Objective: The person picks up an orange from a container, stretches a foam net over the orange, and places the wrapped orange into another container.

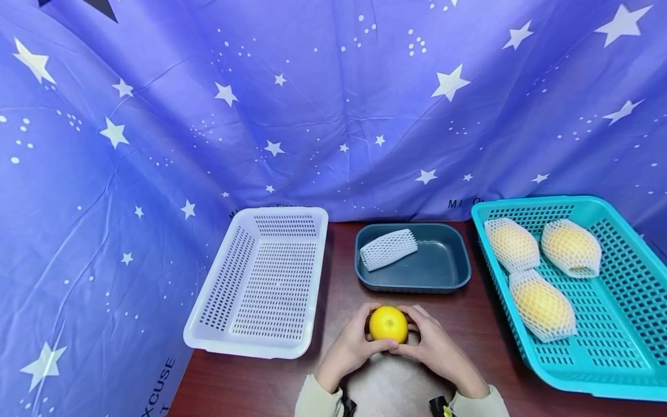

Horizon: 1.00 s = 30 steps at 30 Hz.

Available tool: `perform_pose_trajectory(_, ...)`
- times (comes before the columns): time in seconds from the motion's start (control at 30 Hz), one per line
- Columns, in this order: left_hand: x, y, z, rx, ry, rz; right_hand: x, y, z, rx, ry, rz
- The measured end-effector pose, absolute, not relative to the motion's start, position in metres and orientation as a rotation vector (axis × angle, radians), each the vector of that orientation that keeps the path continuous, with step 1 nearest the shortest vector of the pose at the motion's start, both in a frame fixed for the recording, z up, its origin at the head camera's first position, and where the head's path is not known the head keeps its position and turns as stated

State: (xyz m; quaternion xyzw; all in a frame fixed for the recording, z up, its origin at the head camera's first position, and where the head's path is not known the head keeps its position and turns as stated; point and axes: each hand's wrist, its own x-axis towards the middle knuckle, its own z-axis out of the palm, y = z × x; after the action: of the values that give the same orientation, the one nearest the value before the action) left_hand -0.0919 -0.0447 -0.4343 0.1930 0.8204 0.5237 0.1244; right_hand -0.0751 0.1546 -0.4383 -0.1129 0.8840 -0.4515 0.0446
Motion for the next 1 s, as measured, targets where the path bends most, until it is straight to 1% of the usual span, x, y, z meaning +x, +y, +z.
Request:
perform_pose_trajectory(0.3, -0.09, -0.042, -0.438, 0.5, 2.376, 1.58, -0.074, 0.155, -0.436, -0.319, 2.69, -1.384)
perform_pose_trajectory(0.53, -0.088, -0.042, -0.44, 0.494, 2.434, 1.583, -0.074, 0.153, -0.433, -0.376, 2.832, -1.219)
perform_pose_trajectory(0.67, -0.087, -0.041, -0.44, 0.476, 2.445, 1.596, -0.074, 0.154, -0.43, -0.405, 2.785, -1.278)
perform_pose_trajectory(0.83, -0.086, -0.041, -0.442, 0.475, 2.465, 1.603, -0.076, 0.158, -0.421, -0.494, 2.725, -1.377)
perform_pose_trajectory(1.0, -0.085, -0.042, -0.443, 0.457, 2.463, 1.619, -0.083, 0.161, -0.404, -0.566, 2.735, -1.342)
